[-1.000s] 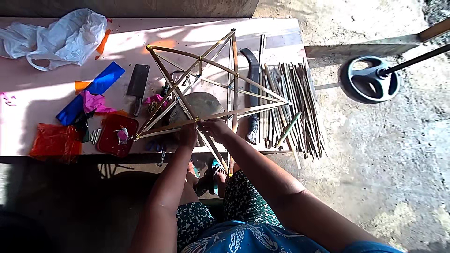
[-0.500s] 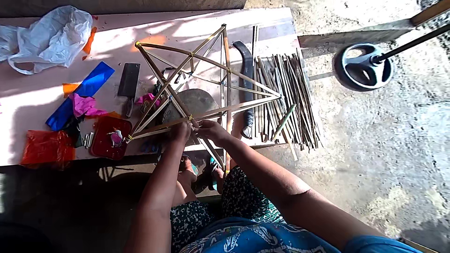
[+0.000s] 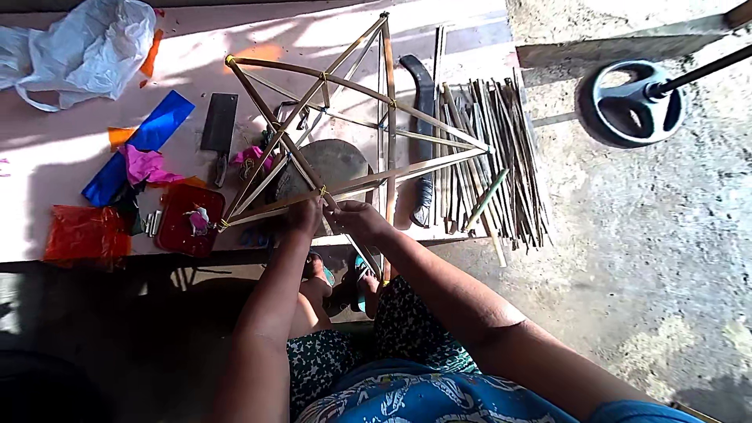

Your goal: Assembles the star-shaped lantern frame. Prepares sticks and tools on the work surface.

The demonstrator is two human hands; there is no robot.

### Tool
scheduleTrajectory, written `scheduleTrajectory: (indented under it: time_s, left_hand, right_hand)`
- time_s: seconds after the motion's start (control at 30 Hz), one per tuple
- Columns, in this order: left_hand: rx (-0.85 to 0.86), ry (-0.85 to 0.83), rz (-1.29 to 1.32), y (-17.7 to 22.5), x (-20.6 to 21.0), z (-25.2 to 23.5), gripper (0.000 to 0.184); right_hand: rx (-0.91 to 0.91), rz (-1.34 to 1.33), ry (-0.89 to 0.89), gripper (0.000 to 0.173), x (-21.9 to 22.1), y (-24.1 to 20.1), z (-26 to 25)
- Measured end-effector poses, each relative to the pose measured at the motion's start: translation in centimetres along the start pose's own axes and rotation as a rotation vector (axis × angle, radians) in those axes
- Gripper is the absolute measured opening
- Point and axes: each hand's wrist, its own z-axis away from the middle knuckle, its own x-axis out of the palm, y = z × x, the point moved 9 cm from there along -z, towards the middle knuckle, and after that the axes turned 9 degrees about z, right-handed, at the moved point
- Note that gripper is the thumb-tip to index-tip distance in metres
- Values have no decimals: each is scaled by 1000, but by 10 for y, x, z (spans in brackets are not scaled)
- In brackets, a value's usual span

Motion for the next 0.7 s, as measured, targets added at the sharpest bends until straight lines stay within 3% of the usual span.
scheduleTrajectory:
  time_s: [0.23, 0.37, 0.47, 0.57, 0.63, 0.7]
  left_hand:
    - [107, 106, 81, -1, 0, -2, 24]
    - [102, 72, 79, 0, 1, -3, 26]
    - [74, 44, 91, 2, -3, -3, 26]
    - [64, 10, 86, 4, -3, -4, 27]
    - [26, -46, 61, 6, -2, -4, 29]
    - [9, -87, 23, 9, -1, -4, 29]
  right_hand:
    - [14, -42, 10, 15, -5, 4, -2]
    - [-12, 48, 58, 14, -9, -3, 2]
    - [-157, 490, 192, 21, -22, -35, 27]
    - [-378, 844, 513, 19, -58, -71, 73]
    - [-448, 828, 710, 20, -93, -74, 95]
    - [-330, 668, 747, 30, -126, -51, 90]
